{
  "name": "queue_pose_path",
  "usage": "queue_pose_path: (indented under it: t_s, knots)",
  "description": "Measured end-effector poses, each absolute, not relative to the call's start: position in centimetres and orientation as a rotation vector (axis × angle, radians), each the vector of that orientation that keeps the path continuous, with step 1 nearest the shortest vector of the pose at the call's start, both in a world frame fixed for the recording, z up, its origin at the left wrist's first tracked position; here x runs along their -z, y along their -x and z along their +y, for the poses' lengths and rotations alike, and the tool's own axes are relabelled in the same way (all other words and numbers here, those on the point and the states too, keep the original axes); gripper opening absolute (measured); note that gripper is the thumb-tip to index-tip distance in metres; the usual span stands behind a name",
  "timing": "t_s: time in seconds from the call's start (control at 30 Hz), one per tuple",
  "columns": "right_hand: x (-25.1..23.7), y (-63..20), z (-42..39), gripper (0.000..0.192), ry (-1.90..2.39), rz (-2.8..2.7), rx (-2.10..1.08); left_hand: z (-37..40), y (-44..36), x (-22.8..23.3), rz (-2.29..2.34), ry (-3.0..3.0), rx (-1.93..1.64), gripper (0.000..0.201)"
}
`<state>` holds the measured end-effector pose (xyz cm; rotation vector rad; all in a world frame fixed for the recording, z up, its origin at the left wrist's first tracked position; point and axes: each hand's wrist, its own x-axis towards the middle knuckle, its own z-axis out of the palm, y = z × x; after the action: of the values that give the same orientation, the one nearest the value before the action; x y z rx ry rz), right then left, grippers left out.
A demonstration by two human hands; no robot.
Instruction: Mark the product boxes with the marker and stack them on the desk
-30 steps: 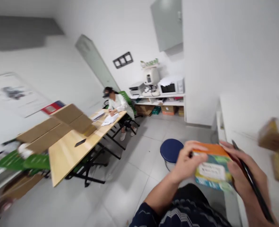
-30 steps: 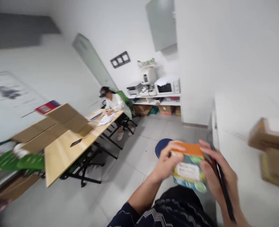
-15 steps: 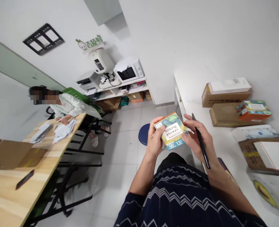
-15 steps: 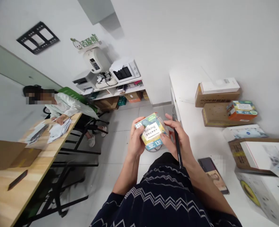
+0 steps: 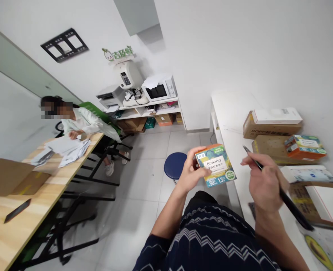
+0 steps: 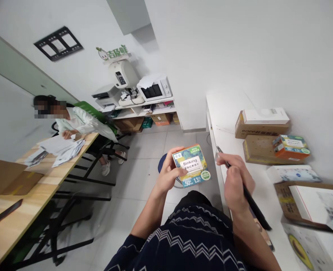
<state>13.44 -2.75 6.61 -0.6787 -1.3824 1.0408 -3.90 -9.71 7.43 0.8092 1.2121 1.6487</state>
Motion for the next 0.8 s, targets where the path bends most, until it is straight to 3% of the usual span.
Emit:
queue_pose_path:
  t_s: [0.2, 0.47, 0.8]
  knots:
    - [-7.9, -13.5, -4.2, 0.021, 0.458, -1.486, -1.106, -9.9, 4.2, -7.3, 1.190, -0.801, -1.610, 0.062]
    - [-7.4, -12.4, -3.8, 0.016, 0.597, -1.622, -1.011, -10.6, 4.6, -6.6, 1.197, -0.796, -1.672, 0.062]
    - [-7.8, -10.6, -3.2, 0.014, 0.537, -1.482, -1.156, -10.7, 4.2, -7.5, 1.242, -0.743, -1.755, 0.059]
